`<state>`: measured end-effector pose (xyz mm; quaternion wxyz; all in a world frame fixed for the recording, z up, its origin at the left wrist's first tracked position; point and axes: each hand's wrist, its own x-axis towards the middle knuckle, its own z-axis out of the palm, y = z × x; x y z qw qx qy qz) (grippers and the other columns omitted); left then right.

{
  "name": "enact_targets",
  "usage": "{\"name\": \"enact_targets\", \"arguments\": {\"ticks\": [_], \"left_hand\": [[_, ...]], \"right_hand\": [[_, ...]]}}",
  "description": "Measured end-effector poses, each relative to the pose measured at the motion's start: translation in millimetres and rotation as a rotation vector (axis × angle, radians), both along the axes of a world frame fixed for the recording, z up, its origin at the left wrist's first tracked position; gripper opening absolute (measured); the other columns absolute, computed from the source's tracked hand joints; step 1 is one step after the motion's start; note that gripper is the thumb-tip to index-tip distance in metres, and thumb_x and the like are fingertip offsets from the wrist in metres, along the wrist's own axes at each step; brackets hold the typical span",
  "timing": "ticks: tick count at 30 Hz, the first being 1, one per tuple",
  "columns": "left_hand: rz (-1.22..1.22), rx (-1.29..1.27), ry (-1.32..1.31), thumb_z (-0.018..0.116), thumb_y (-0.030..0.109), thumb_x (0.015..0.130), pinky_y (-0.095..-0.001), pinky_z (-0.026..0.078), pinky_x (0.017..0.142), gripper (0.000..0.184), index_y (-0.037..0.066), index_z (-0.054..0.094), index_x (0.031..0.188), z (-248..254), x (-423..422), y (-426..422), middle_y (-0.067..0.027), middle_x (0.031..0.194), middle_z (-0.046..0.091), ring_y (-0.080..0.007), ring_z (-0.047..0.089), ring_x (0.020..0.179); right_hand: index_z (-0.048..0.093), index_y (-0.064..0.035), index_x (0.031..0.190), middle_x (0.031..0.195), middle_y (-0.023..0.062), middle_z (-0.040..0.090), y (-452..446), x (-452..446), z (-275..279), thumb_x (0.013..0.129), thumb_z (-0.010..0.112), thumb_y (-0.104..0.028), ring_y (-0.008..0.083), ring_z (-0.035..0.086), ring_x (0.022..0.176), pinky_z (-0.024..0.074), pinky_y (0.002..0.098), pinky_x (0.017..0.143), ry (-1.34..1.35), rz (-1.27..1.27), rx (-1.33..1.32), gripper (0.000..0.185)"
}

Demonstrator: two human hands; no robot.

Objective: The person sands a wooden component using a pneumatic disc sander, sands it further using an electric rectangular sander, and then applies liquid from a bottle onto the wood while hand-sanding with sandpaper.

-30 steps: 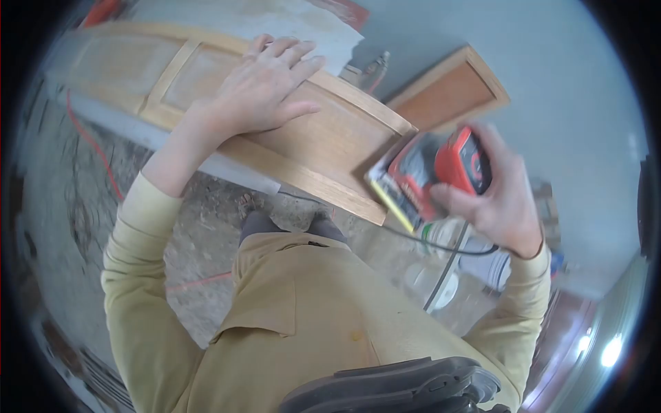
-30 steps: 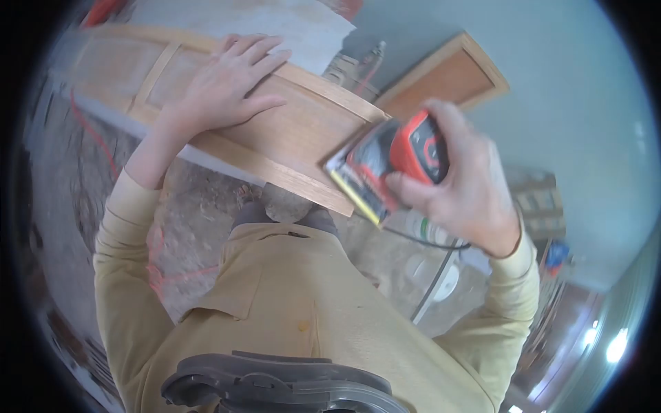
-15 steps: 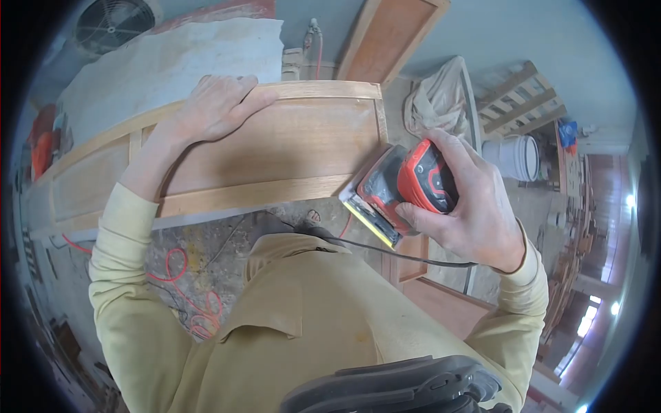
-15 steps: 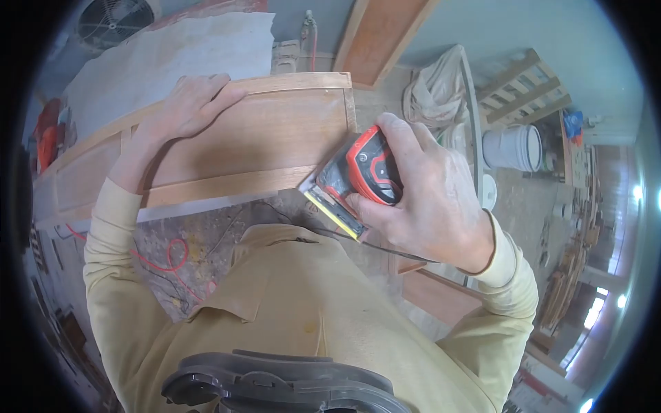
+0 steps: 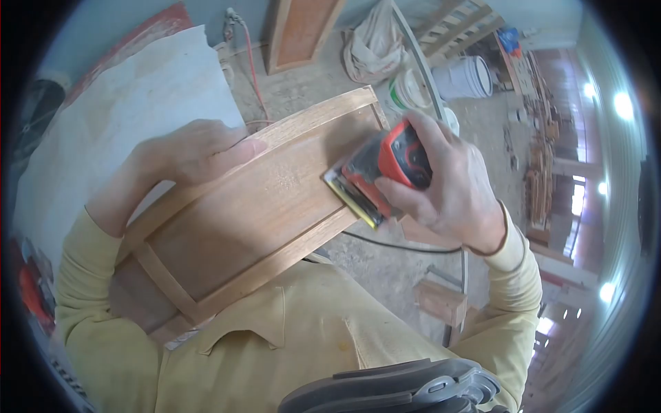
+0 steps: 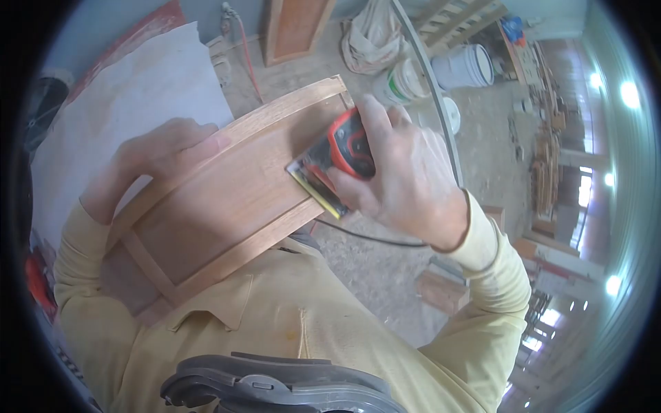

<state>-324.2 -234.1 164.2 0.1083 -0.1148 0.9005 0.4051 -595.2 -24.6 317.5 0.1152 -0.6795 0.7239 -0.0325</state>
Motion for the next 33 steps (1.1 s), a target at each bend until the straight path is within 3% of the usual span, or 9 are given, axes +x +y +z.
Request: {"name": "enact_targets", "arguments": {"ticks": [9, 12, 17, 19, 24, 29, 30, 32, 33], "left_hand": [[0.116, 0.242, -0.022, 0.050, 0.048, 0.114, -0.0540, 0.045, 0.078, 0.060, -0.006, 0.058, 0.088, -8, 3, -7, -0.0325, 0.082, 0.061, -0.0494, 0.061, 0.080], [0.127, 0.203, -0.028, 0.053, 0.035, 0.113, -0.0521, 0.042, 0.073, 0.047, -0.005, 0.062, 0.092, -7, 4, -7, -0.0298, 0.079, 0.057, -0.0419, 0.054, 0.072], [0.117, 0.103, 0.113, 0.051, 0.030, 0.115, -0.0470, 0.040, 0.087, 0.036, 0.000, 0.063, 0.100, -17, 14, -1, -0.0235, 0.086, 0.053, -0.0380, 0.050, 0.085], [0.094, 0.100, 0.130, 0.051, 0.029, 0.115, -0.0468, 0.040, 0.086, 0.034, 0.001, 0.063, 0.100, -18, 14, -2, -0.0229, 0.087, 0.054, -0.0380, 0.050, 0.085], [0.131, 0.082, 0.114, 0.050, 0.034, 0.115, -0.0514, 0.043, 0.078, 0.041, -0.002, 0.064, 0.099, -11, 10, -2, -0.0228, 0.082, 0.057, -0.0413, 0.057, 0.080], [0.044, -0.030, 0.272, 0.048, 0.026, 0.114, -0.0505, 0.043, 0.077, 0.031, 0.003, 0.069, 0.113, -17, 15, -1, -0.0200, 0.090, 0.057, -0.0403, 0.058, 0.084], [0.039, -0.036, 0.272, 0.048, 0.026, 0.114, -0.0505, 0.043, 0.077, 0.031, 0.003, 0.069, 0.113, -18, 16, -2, -0.0200, 0.090, 0.057, -0.0403, 0.058, 0.084], [0.041, -0.025, 0.236, 0.048, 0.025, 0.114, -0.0510, 0.043, 0.077, 0.031, 0.004, 0.069, 0.116, -20, 16, -2, -0.0201, 0.092, 0.058, -0.0401, 0.059, 0.085], [0.037, -0.021, 0.241, 0.048, 0.025, 0.114, -0.0510, 0.043, 0.077, 0.031, 0.004, 0.069, 0.116, -21, 15, -3, -0.0201, 0.092, 0.058, -0.0401, 0.059, 0.085]], "right_hand": [[0.059, 0.0080, 0.138, 0.100, 0.0269, 0.071, -20, 17, 7, 0.077, 0.088, -0.028, 0.0441, 0.072, 0.084, 0.0582, 0.0459, 0.078, 0.024, -0.157, 0.108, 0.077], [0.058, 0.0056, 0.134, 0.096, 0.0267, 0.070, -12, 23, 8, 0.079, 0.087, -0.029, 0.0450, 0.072, 0.081, 0.0577, 0.0482, 0.075, 0.015, -0.166, 0.117, 0.071], [0.058, 0.0037, 0.130, 0.093, 0.0268, 0.069, -32, 22, -11, 0.079, 0.085, -0.031, 0.0460, 0.071, 0.078, 0.0575, 0.0503, 0.071, -0.002, -0.186, -0.059, 0.067], [0.058, 0.0107, 0.136, 0.097, 0.0213, 0.071, -36, 22, -4, 0.079, 0.087, -0.025, 0.0320, 0.072, 0.083, 0.0582, 0.0403, 0.078, -0.002, -0.224, 0.068, 0.072], [0.059, 0.0096, 0.133, 0.090, 0.0197, 0.071, -26, 19, 8, 0.080, 0.087, -0.025, 0.0306, 0.072, 0.078, 0.0572, 0.0396, 0.076, -0.024, -0.310, 0.165, 0.069], [0.061, 0.0081, 0.127, 0.083, 0.0172, 0.070, -43, 19, -13, 0.080, 0.085, -0.025, 0.0268, 0.068, 0.071, 0.0555, 0.0389, 0.069, 0.014, -0.243, -0.031, 0.063], [0.061, 0.0081, 0.127, 0.083, 0.0172, 0.070, -43, 19, -10, 0.080, 0.085, -0.025, 0.0268, 0.068, 0.071, 0.0555, 0.0389, 0.069, 0.013, -0.248, -0.038, 0.063], [0.059, 0.0050, 0.112, 0.080, 0.0253, 0.071, -38, 21, 3, 0.080, 0.082, -0.029, 0.0444, 0.071, 0.069, 0.0568, 0.0474, 0.067, -0.097, -0.425, 0.161, 0.052], [0.059, 0.0050, 0.112, 0.080, 0.0253, 0.071, -34, 21, 7, 0.080, 0.082, -0.029, 0.0444, 0.071, 0.069, 0.0568, 0.0474, 0.067, -0.093, -0.429, 0.163, 0.052]]}}
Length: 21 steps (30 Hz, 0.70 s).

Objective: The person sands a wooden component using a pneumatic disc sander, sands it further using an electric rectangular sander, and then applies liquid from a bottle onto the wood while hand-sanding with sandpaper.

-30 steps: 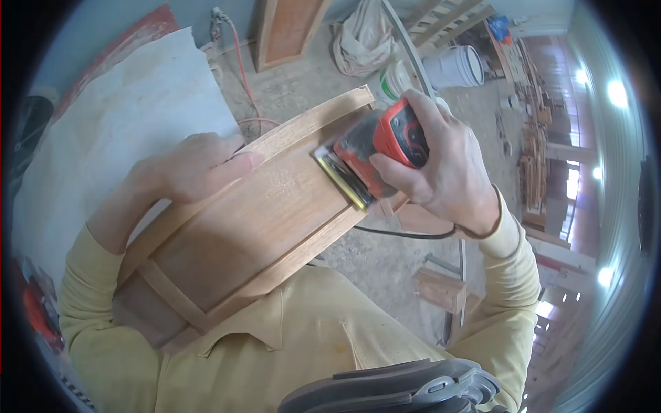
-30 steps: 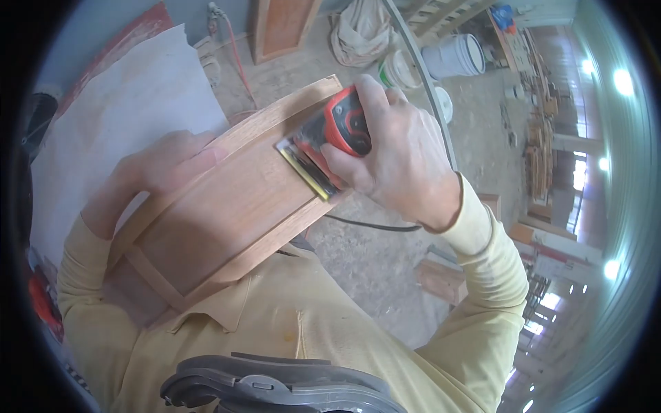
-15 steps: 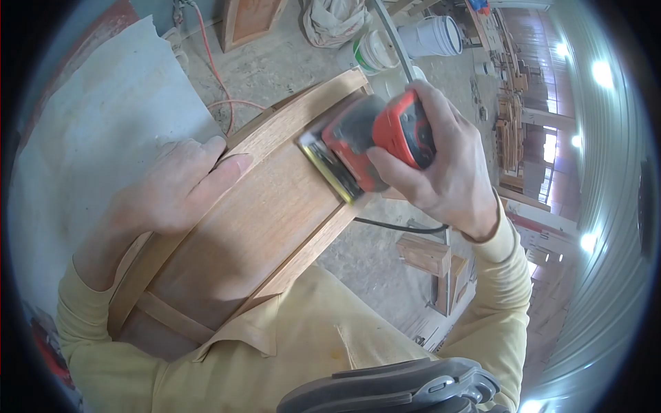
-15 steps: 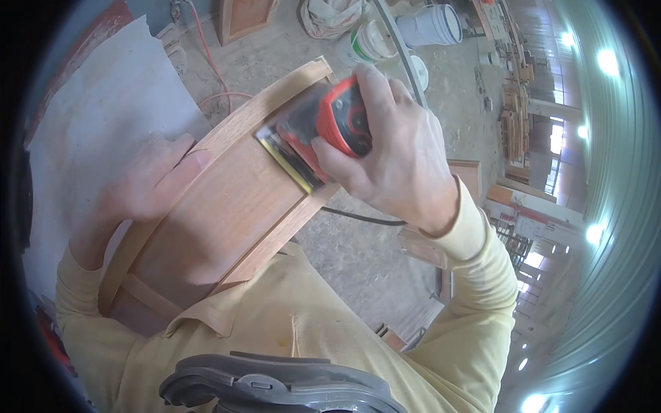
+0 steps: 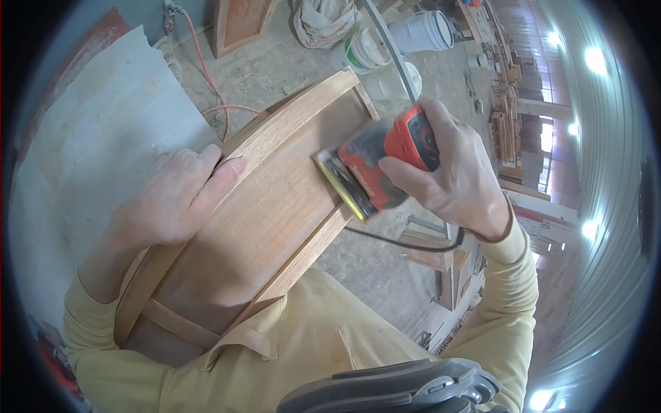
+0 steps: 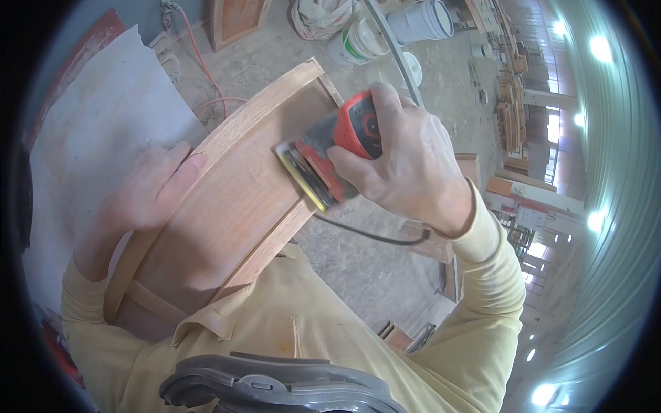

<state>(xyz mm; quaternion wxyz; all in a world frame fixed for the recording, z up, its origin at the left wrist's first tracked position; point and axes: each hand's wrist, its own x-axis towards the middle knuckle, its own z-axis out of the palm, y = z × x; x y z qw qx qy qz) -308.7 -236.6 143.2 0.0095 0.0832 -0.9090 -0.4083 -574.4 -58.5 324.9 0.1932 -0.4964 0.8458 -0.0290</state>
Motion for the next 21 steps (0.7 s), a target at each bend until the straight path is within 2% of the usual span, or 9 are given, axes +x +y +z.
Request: {"name": "enact_targets", "arguments": {"ticks": [3, 5, 6, 9, 11, 15, 16, 18, 21], "left_hand": [[-0.047, -0.086, -0.034, 0.048, 0.024, 0.114, -0.0504, 0.043, 0.079, 0.029, 0.005, 0.069, 0.118, 3, -1, -2, -0.0195, 0.094, 0.058, -0.0389, 0.058, 0.086], [0.012, -0.021, -0.141, 0.049, 0.024, 0.113, -0.0496, 0.044, 0.079, 0.029, 0.005, 0.070, 0.119, 10, -4, -1, -0.0195, 0.096, 0.059, -0.0390, 0.059, 0.088], [0.012, -0.027, -0.144, 0.049, 0.024, 0.113, -0.0496, 0.044, 0.079, 0.029, 0.005, 0.070, 0.119, 11, -2, 1, -0.0195, 0.096, 0.059, -0.0390, 0.059, 0.088], [0.061, -0.142, 0.206, 0.047, 0.026, 0.114, -0.0510, 0.045, 0.080, 0.031, 0.004, 0.068, 0.115, 4, 12, 11, -0.0226, 0.098, 0.064, -0.0421, 0.061, 0.089], [0.022, -0.119, 0.213, 0.051, 0.022, 0.115, -0.0464, 0.047, 0.108, 0.040, 0.003, 0.063, 0.149, -5, 19, 9, -0.0259, 0.136, 0.066, -0.0416, 0.063, 0.119], [0.124, 0.257, -0.295, 0.049, 0.020, 0.116, -0.0490, 0.047, 0.108, 0.040, 0.004, 0.062, 0.150, 5, -5, 3, -0.0257, 0.142, 0.063, -0.0458, 0.061, 0.121], [0.172, 0.211, -0.074, 0.045, 0.025, 0.117, -0.0494, 0.048, 0.094, 0.034, 0.001, 0.063, 0.133, -11, -5, 7, -0.0253, 0.115, 0.064, -0.0472, 0.061, 0.104], [0.158, 0.159, 0.194, 0.041, 0.029, 0.118, -0.0497, 0.050, 0.081, 0.039, -0.002, 0.064, 0.116, -23, -9, 4, -0.0249, 0.088, 0.065, -0.0486, 0.061, 0.087], [0.218, 0.526, 0.096, 0.037, 0.035, 0.119, -0.0468, 0.045, 0.075, 0.048, -0.005, 0.057, 0.102, -34, -7, 3, -0.0274, 0.085, 0.058, -0.0429, 0.052, 0.076]], "right_hand": [[0.060, 0.0053, 0.113, 0.076, 0.0236, 0.071, 5, 0, 8, 0.081, 0.082, -0.030, 0.0452, 0.071, 0.067, 0.0567, 0.0476, 0.067, 0.064, 0.018, 0.133, 0.052], [0.062, 0.0080, 0.117, 0.073, 0.0178, 0.066, 6, 2, 5, 0.080, 0.085, -0.027, 0.0296, 0.066, 0.064, 0.0550, 0.0405, 0.067, 0.055, 0.019, 0.046, 0.056], [0.062, 0.0080, 0.117, 0.073, 0.0178, 0.066, 5, 3, 1, 0.080, 0.085, -0.027, 0.0296, 0.066, 0.064, 0.0550, 0.0405, 0.067, 0.051, 0.019, 0.041, 0.056], [0.063, 0.0071, 0.118, 0.076, 0.0184, 0.067, -5, 3, -15, 0.080, 0.085, -0.026, 0.0312, 0.066, 0.064, 0.0547, 0.0413, 0.066, 0.141, 0.123, -0.125, 0.055], [0.063, 0.0066, 0.118, 0.080, 0.0196, 0.069, -11, 7, -24, 0.080, 0.086, -0.026, 0.0327, 0.067, 0.065, 0.0545, 0.0417, 0.066, 0.145, 0.194, -0.252, 0.055], [0.060, 0.0064, 0.125, 0.086, 0.0205, 0.069, -12, 43, -24, 0.081, 0.088, -0.027, 0.0350, 0.070, 0.070, 0.0549, 0.0434, 0.063, 0.159, 0.245, -0.158, 0.062], [0.060, 0.0064, 0.125, 0.086, 0.0205, 0.069, -7, 59, -27, 0.081, 0.088, -0.027, 0.0350, 0.070, 0.070, 0.0549, 0.0434, 0.063, 0.164, 0.229, -0.170, 0.062], [0.054, 0.0082, 0.132, 0.089, 0.0211, 0.063, 3, 96, -30, 0.085, 0.087, -0.030, 0.0347, 0.068, 0.067, 0.0536, 0.0453, 0.056, 0.184, 0.314, -0.172, 0.069], [0.048, 0.0098, 0.140, 0.091, 0.0206, 0.055, 19, 130, -35, 0.092, 0.082, -0.033, 0.0331, 0.066, 0.064, 0.0504, 0.0453, 0.047, 0.184, 0.430, -0.232, 0.073]]}}
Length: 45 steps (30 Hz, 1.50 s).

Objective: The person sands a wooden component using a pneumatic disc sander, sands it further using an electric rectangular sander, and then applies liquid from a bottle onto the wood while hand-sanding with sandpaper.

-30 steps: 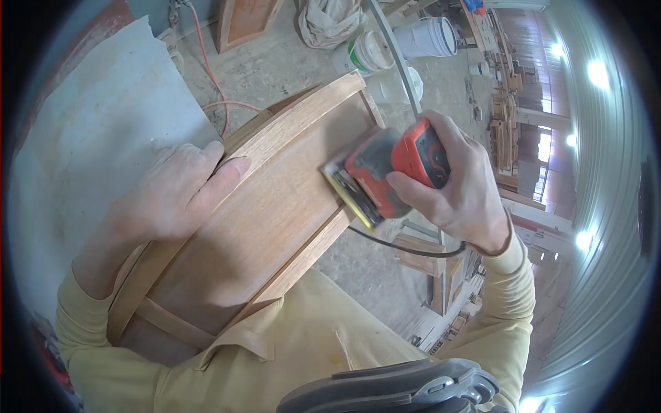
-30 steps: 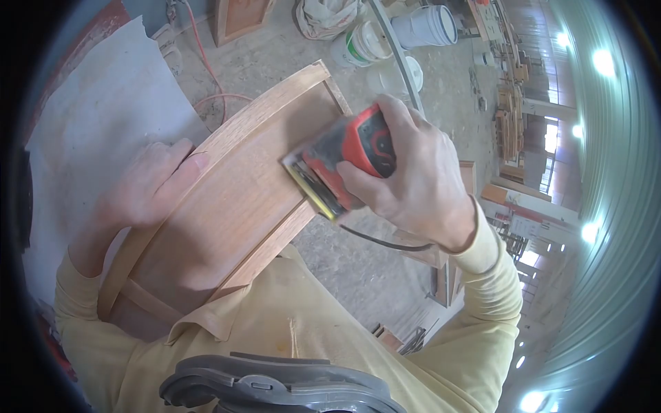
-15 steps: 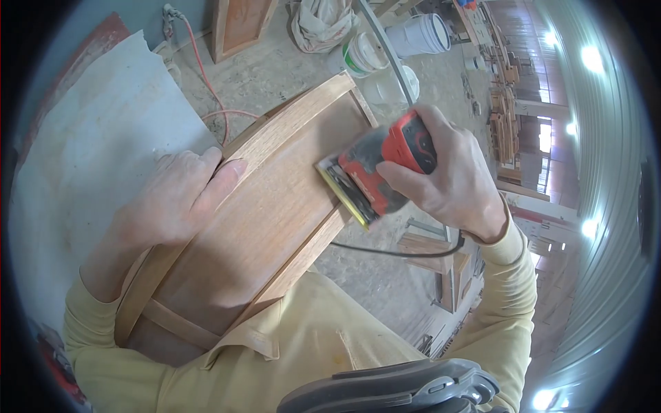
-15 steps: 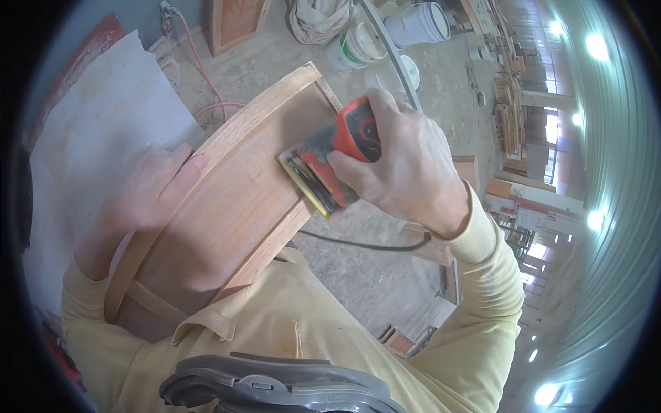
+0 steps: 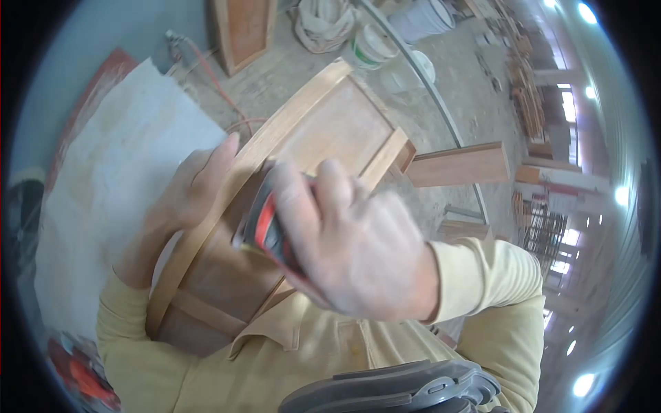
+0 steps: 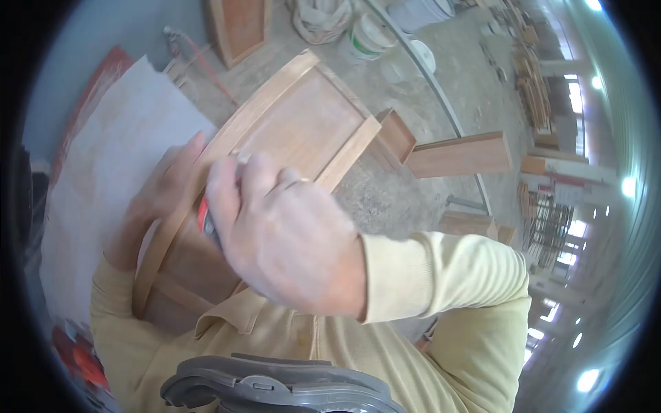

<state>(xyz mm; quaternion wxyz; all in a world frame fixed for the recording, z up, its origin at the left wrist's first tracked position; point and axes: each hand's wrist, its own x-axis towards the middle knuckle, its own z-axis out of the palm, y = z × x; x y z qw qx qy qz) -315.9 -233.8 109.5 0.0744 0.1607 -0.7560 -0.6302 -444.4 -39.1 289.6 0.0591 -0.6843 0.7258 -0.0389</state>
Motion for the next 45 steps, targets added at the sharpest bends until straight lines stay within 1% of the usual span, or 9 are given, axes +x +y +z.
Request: {"name": "enact_targets", "arguments": {"ticks": [3, 7, 9, 15, 19, 24, 27, 29, 45], "left_hand": [[-0.048, -0.098, -0.146, 0.036, 0.036, 0.120, -0.0476, 0.044, 0.074, 0.050, -0.005, 0.060, 0.104, 0, 3, -7, -0.0254, 0.079, 0.056, -0.0399, 0.051, 0.073], [-0.040, -0.175, -0.192, 0.045, 0.034, 0.117, -0.0484, 0.046, 0.072, 0.044, -0.003, 0.066, 0.105, 24, 1, -6, -0.0202, 0.085, 0.065, -0.0388, 0.056, 0.075], [-0.039, -0.941, -0.094, 0.061, 0.033, 0.110, -0.0506, 0.051, 0.086, 0.035, 0.000, 0.073, 0.115, 45, 1, 11, -0.0202, 0.115, 0.073, -0.0394, 0.066, 0.103], [-0.182, -1.092, 0.005, 0.073, 0.034, 0.097, -0.0595, 0.027, 0.130, 0.069, -0.007, 0.057, 0.151, 84, 31, 86, -0.0241, 0.158, 0.054, -0.0443, 0.038, 0.155], [-0.079, -0.999, -0.201, 0.075, 0.032, 0.096, -0.0636, 0.026, 0.130, 0.062, -0.007, 0.063, 0.142, 96, 73, 144, -0.0242, 0.157, 0.054, -0.0464, 0.039, 0.154], [0.062, -0.970, -0.140, 0.070, 0.030, 0.102, -0.0575, 0.048, 0.113, 0.038, -0.001, 0.070, 0.125, 110, 168, 150, -0.0205, 0.144, 0.065, -0.0428, 0.061, 0.133], [0.542, -1.113, -0.247, 0.067, 0.026, 0.106, -0.0501, 0.054, 0.098, 0.031, 0.001, 0.071, 0.125, 95, 143, 105, -0.0183, 0.129, 0.072, -0.0391, 0.068, 0.116], [0.591, -0.964, -0.573, 0.063, 0.025, 0.109, -0.0489, 0.053, 0.089, 0.028, 0.002, 0.070, 0.122, 83, 158, 93, -0.0214, 0.109, 0.075, -0.0419, 0.070, 0.100], [0.338, -1.005, -0.316, 0.058, 0.046, 0.113, -0.0529, 0.051, 0.061, 0.052, 0.001, 0.059, 0.087, 61, 95, 84, -0.0223, 0.064, 0.064, -0.0438, 0.065, 0.062]], "right_hand": [[0.058, 0.0100, 0.119, 0.088, 0.0207, 0.062, 3, -7, 8, 0.098, 0.068, -0.026, 0.0310, 0.066, 0.066, 0.0557, 0.0421, 0.059, 0.019, -0.084, 0.004, 0.043], [0.058, 0.0074, 0.114, 0.090, 0.0257, 0.067, 0, -83, 4, 0.087, 0.080, -0.035, 0.0420, 0.070, 0.073, 0.0573, 0.0504, 0.067, 0.031, -0.148, -0.044, 0.055], [0.055, 0.0050, 0.130, 0.084, 0.0237, 0.069, -1, -123, -3, 0.084, 0.085, -0.040, 0.0466, 0.068, 0.075, 0.0539, 0.0520, 0.068, -0.008, -0.216, -0.055, 0.071], [0.064, 0.0056, 0.117, 0.087, 0.0272, 0.070, 1, -135, 16, 0.078, 0.085, -0.038, 0.0519, 0.068, 0.083, 0.0542, 0.0510, 0.075, -0.039, -0.100, 0.039, 0.062], [0.060, 0.0016, 0.109, 0.083, 0.0251, 0.073, -3, -124, 9, 0.084, 0.083, -0.037, 0.0480, 0.072, 0.080, 0.0557, 0.0527, 0.072, -0.061, -0.062, 0.018, 0.052], [0.059, 0.0036, 0.106, 0.082, 0.0243, 0.072, -7, -101, -6, 0.088, 0.084, -0.040, 0.0476, 0.071, 0.077, 0.0552, 0.0523, 0.069, -0.109, 0.063, -0.046, 0.054], [0.060, 0.0065, 0.108, 0.078, 0.0218, 0.070, -26, -152, -2, 0.091, 0.085, -0.037, 0.0433, 0.068, 0.069, 0.0537, 0.0452, 0.067, -0.134, 0.133, -0.052, 0.053], [0.060, 0.0060, 0.105, 0.078, 0.0221, 0.070, -24, -147, -4, 0.090, 0.085, -0.036, 0.0438, 0.068, 0.070, 0.0533, 0.0463, 0.067, -0.107, 0.139, -0.041, 0.051], [0.062, 0.0046, 0.098, 0.082, 0.0273, 0.069, -13, -81, 12, 0.080, 0.088, -0.033, 0.0485, 0.070, 0.080, 0.0548, 0.0524, 0.073, 0.128, 0.001, -0.024, 0.049]]}}
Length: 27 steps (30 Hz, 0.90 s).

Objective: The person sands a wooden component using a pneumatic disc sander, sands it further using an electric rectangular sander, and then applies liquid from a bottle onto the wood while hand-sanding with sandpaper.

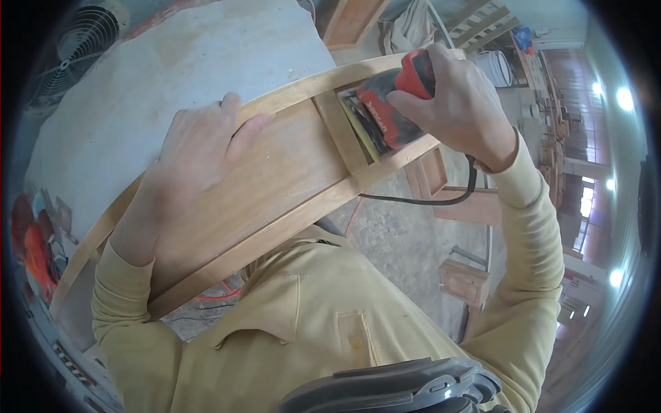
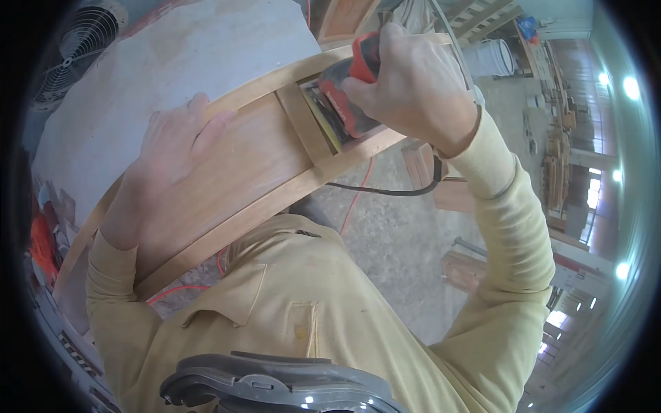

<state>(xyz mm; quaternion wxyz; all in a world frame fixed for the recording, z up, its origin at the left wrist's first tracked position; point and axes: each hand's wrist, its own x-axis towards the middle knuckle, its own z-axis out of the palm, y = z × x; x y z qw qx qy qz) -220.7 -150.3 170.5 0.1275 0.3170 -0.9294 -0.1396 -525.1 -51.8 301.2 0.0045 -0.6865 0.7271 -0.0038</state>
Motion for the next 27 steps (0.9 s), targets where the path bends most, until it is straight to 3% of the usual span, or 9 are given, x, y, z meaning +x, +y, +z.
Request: {"name": "enact_targets", "arguments": {"ticks": [6, 8, 11, 12, 14, 17, 22, 24, 27], "left_hand": [[-0.010, 0.011, -0.012, 0.057, 0.046, 0.113, -0.0526, 0.054, 0.062, 0.051, 0.001, 0.059, 0.089, -16, 18, -4, -0.0233, 0.068, 0.068, -0.0437, 0.066, 0.059], [0.029, 0.130, -0.173, 0.060, 0.045, 0.111, -0.0564, 0.053, 0.078, 0.048, -0.003, 0.061, 0.120, -10, 17, -2, -0.0265, 0.099, 0.074, -0.0446, 0.070, 0.086], [-0.069, -0.031, 0.058, 0.059, 0.041, 0.110, -0.0573, 0.051, 0.098, 0.058, -0.005, 0.055, 0.145, -19, 18, 7, -0.0303, 0.140, 0.064, -0.0468, 0.064, 0.124], [-0.108, -0.052, 0.081, 0.059, 0.041, 0.110, -0.0573, 0.051, 0.098, 0.058, -0.005, 0.055, 0.145, -17, 16, 11, -0.0303, 0.140, 0.064, -0.0468, 0.064, 0.124], [-0.273, -0.230, -0.027, 0.060, 0.038, 0.108, -0.0620, 0.034, 0.122, 0.069, -0.002, 0.044, 0.163, -14, 17, 23, -0.0256, 0.171, 0.039, -0.0477, 0.034, 0.158], [-0.319, -0.093, -0.083, 0.065, 0.039, 0.105, -0.0679, 0.019, 0.129, 0.066, 0.002, 0.054, 0.158, -3, 11, 55, -0.0230, 0.172, 0.039, -0.0458, 0.023, 0.164], [-0.254, 0.067, -0.070, 0.063, 0.040, 0.107, -0.0665, 0.017, 0.131, 0.062, 0.001, 0.057, 0.155, 3, 16, 109, -0.0200, 0.169, 0.046, -0.0430, 0.030, 0.163], [-0.226, 0.140, -0.059, 0.063, 0.040, 0.107, -0.0654, 0.017, 0.131, 0.060, 0.001, 0.059, 0.153, 6, 26, 124, -0.0186, 0.168, 0.048, -0.0408, 0.034, 0.162], [-0.129, 0.195, -0.095, 0.061, 0.033, 0.109, -0.0612, 0.017, 0.133, 0.058, 0.001, 0.055, 0.156, 14, 55, 138, -0.0145, 0.171, 0.046, -0.0356, 0.035, 0.163]], "right_hand": [[0.063, 0.0021, 0.099, 0.084, 0.0244, 0.070, 21, 16, 9, 0.077, 0.086, -0.029, 0.0470, 0.070, 0.079, 0.0548, 0.0518, 0.072, -0.042, 0.006, 0.124, 0.045], [0.064, 0.0009, 0.102, 0.083, 0.0240, 0.070, 29, 14, 11, 0.077, 0.086, -0.029, 0.0469, 0.070, 0.079, 0.0550, 0.0517, 0.073, -0.122, 0.009, 0.119, 0.045], [0.065, -0.0012, 0.106, 0.085, 0.0231, 0.070, 39, 12, -4, 0.077, 0.085, -0.029, 0.0457, 0.070, 0.079, 0.0557, 0.0510, 0.074, -0.192, 0.016, 0.014, 0.045], [0.065, -0.0021, 0.109, 0.087, 0.0227, 0.071, 40, 14, -9, 0.077, 0.084, -0.028, 0.0447, 0.070, 0.080, 0.0561, 0.0505, 0.075, -0.192, 0.042, -0.083, 0.046], [0.066, -0.0023, 0.110, 0.090, 0.0231, 0.071, 35, 12, -15, 0.077, 0.084, -0.029, 0.0443, 0.070, 0.082, 0.0562, 0.0505, 0.076, -0.143, -0.047, -0.049, 0.046], [0.066, -0.0019, 0.112, 0.093, 0.0213, 0.071, 29, -26, -16, 0.077, 0.083, -0.028, 0.0391, 0.071, 0.084, 0.0563, 0.0485, 0.077, -0.155, -0.085, -0.001, 0.047], [0.065, 0.0032, 0.109, 0.089, 0.0066, 0.065, 38, -128, -34, 0.076, 0.083, -0.022, 0.0135, 0.060, 0.084, 0.0541, 0.0356, 0.074, -0.415, -0.170, -0.043, 0.045], [0.065, 0.0039, 0.111, 0.090, 0.0052, 0.066, 35, -140, -34, 0.076, 0.082, -0.021, 0.0122, 0.059, 0.083, 0.0529, 0.0335, 0.073, -0.648, -0.257, -0.033, 0.046], [0.066, 0.0078, 0.111, 0.091, 0.0061, 0.067, 22, -119, -21, 0.074, 0.082, -0.020, 0.0140, 0.062, 0.083, 0.0544, 0.0315, 0.076, -0.507, -0.181, 0.030, 0.049]]}}
